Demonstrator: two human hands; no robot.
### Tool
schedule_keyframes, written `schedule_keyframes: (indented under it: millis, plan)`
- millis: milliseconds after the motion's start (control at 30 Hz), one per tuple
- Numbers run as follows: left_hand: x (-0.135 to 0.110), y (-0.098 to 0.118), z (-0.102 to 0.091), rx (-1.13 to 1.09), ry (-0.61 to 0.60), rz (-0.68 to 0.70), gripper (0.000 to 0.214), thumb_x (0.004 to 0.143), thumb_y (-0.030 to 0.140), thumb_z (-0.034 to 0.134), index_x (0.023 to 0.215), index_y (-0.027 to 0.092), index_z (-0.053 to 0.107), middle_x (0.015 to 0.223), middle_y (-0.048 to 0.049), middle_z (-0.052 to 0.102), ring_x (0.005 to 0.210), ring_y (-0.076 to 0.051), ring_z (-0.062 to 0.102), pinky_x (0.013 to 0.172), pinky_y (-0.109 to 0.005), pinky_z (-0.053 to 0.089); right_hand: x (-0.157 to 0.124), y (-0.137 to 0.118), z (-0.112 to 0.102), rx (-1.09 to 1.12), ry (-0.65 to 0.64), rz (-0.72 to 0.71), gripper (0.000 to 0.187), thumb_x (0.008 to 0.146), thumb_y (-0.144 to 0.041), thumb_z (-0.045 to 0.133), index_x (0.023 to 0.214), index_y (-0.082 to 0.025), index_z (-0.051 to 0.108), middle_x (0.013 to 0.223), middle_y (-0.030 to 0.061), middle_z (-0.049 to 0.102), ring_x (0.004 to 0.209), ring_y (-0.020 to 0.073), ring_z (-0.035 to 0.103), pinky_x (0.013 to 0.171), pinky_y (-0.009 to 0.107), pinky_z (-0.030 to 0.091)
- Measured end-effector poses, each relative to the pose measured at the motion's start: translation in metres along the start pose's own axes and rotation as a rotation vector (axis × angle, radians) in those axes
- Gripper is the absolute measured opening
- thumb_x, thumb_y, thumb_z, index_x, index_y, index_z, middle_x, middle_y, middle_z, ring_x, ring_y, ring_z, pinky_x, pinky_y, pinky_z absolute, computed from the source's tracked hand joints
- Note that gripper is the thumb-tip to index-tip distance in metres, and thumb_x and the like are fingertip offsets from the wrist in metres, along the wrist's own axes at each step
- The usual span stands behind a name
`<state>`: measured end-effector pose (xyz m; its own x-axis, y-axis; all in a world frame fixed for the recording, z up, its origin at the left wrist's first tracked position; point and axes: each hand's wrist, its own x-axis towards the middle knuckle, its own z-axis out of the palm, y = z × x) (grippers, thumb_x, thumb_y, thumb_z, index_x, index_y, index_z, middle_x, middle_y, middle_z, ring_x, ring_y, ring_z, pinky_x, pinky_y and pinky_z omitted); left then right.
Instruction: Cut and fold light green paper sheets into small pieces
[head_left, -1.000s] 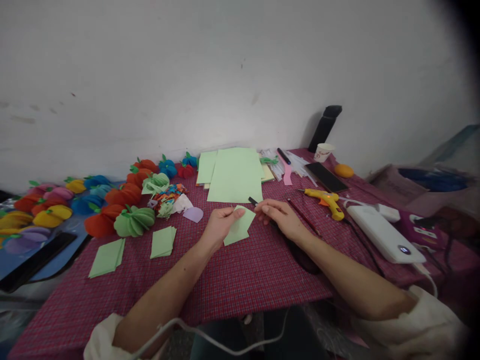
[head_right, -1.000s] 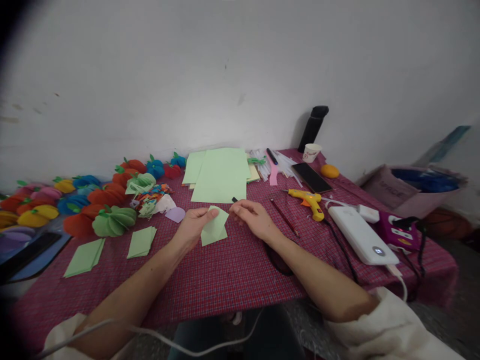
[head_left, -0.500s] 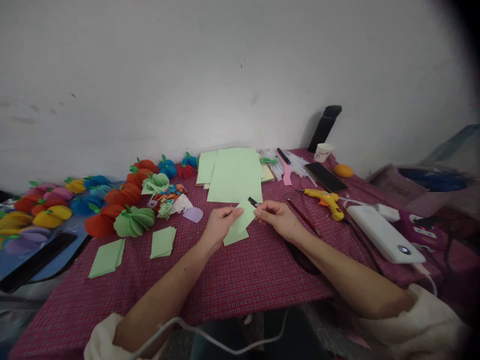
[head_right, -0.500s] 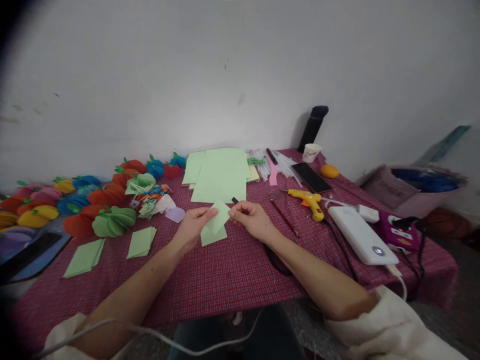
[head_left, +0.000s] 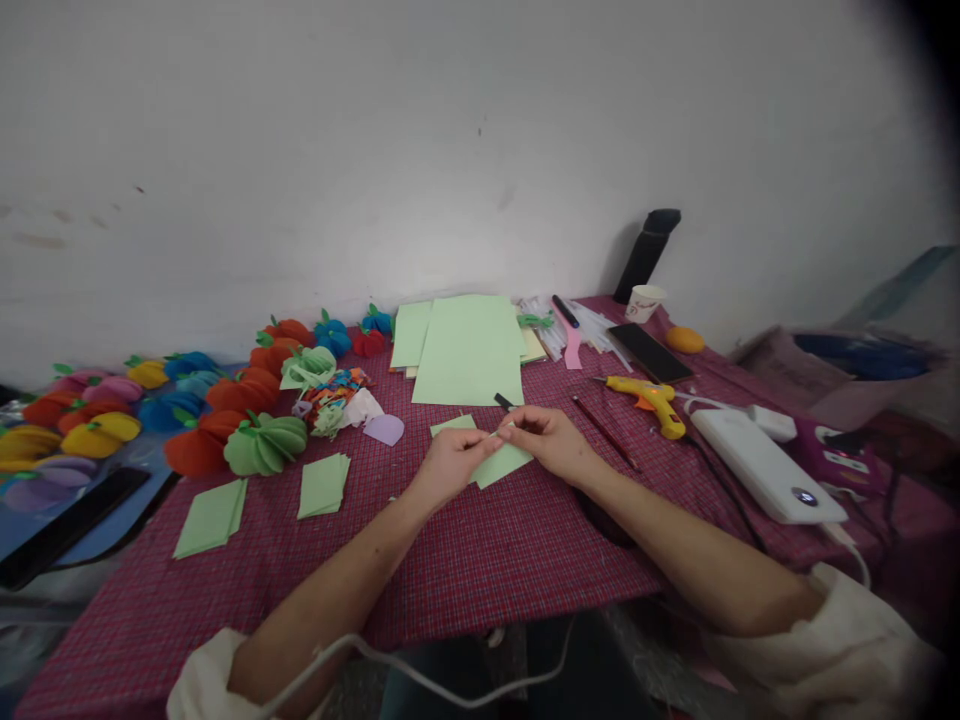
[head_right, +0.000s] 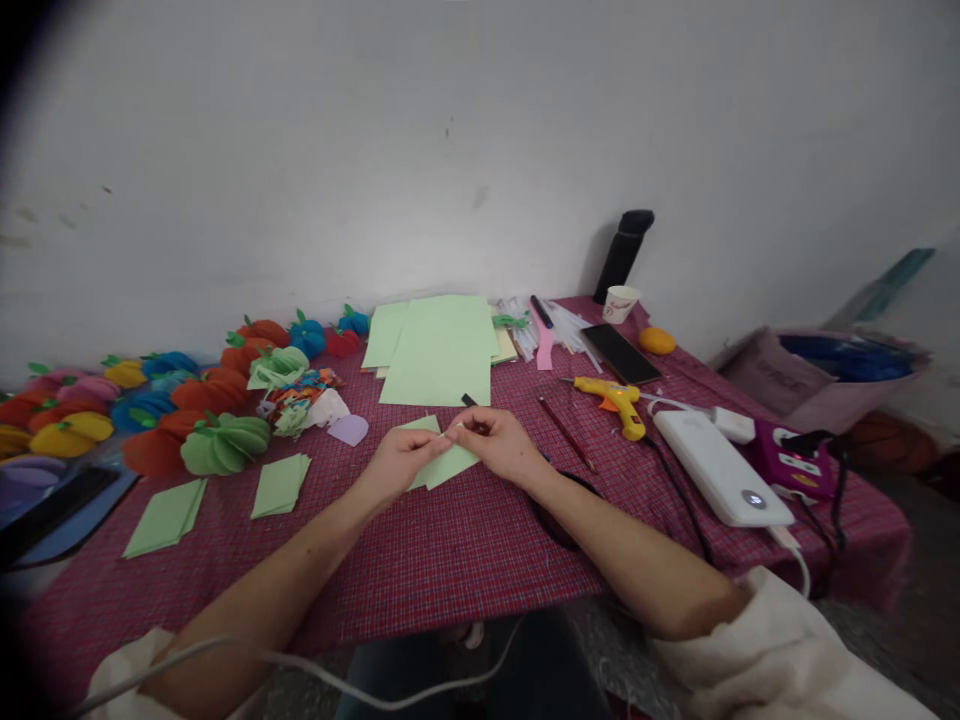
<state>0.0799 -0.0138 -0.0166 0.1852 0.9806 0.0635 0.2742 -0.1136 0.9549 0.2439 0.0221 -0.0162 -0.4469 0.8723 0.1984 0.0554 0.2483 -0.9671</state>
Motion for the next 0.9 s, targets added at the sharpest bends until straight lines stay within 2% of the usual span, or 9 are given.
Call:
schedule_keyframes:
  millis: [200, 300, 500, 667, 800, 900]
  plan:
    - [0.001, 0.000, 0.000, 0.019, -0.019, 0.014, 0.041, 0.073, 0.047, 0.052, 0.050, 0.014, 0.048, 0.050, 0.0051, 0.028, 0.046, -0.006, 0.025, 0.042, -0.020, 0.017, -0.002, -0.004, -0.001, -0.002, 0.044, -0.001, 0.018, 0.071, -0.035, 0.059, 0.070, -0.017, 0.062, 0.062, -0.0024, 0.057, 0.056, 0.0089, 0.047, 0.054, 0.022, 0.036]
    - [0.001, -0.001, 0.000, 0.010, -0.003, -0.005, 0.040, 0.072, 0.048, 0.053, 0.051, 0.014, 0.051, 0.049, 0.0049, 0.030, 0.046, -0.006, 0.027, 0.042, -0.020, 0.018, 0.000, -0.006, -0.007, -0.013, 0.043, 0.032, 0.020, 0.071, -0.036, 0.058, 0.070, -0.017, 0.064, 0.061, -0.0022, 0.058, 0.054, 0.0091, 0.047, 0.054, 0.022, 0.036]
    - [0.000, -0.002, -0.006, -0.045, 0.003, -0.165, 0.037, 0.069, 0.049, 0.056, 0.063, 0.012, 0.061, 0.048, 0.0046, 0.040, 0.043, -0.007, 0.033, 0.042, -0.020, 0.022, 0.007, -0.011, -0.024, 0.039, 0.174, 0.083, 0.022, 0.068, -0.039, 0.061, 0.072, -0.017, 0.065, 0.068, 0.0004, 0.061, 0.060, 0.0106, 0.051, 0.057, 0.023, 0.039]
    - [0.000, -0.003, -0.007, -0.010, -0.052, -0.130, 0.039, 0.070, 0.048, 0.055, 0.059, 0.011, 0.059, 0.049, 0.0049, 0.037, 0.044, -0.006, 0.030, 0.042, -0.020, 0.020, 0.002, -0.007, -0.012, -0.046, -0.012, 0.075, 0.023, 0.070, -0.040, 0.059, 0.076, -0.018, 0.064, 0.067, -0.0009, 0.060, 0.060, 0.0105, 0.050, 0.057, 0.023, 0.038]
    - [-0.001, -0.006, -0.005, -0.025, -0.121, -0.073, 0.039, 0.072, 0.048, 0.053, 0.061, 0.012, 0.057, 0.051, 0.0044, 0.039, 0.047, -0.006, 0.032, 0.044, -0.020, 0.022, -0.001, -0.002, -0.005, -0.124, -0.028, 0.044, 0.023, 0.072, -0.039, 0.057, 0.071, -0.016, 0.062, 0.062, -0.0014, 0.057, 0.056, 0.0099, 0.047, 0.054, 0.023, 0.036]
    - [0.000, -0.009, -0.003, -0.007, -0.108, -0.065, 0.041, 0.073, 0.050, 0.051, 0.060, 0.012, 0.055, 0.052, 0.0043, 0.038, 0.048, -0.006, 0.032, 0.044, -0.020, 0.021, -0.001, 0.000, -0.004, -0.157, -0.045, 0.037, 0.022, 0.073, -0.037, 0.056, 0.071, -0.016, 0.062, 0.062, -0.0011, 0.057, 0.055, 0.0095, 0.046, 0.052, 0.022, 0.035]
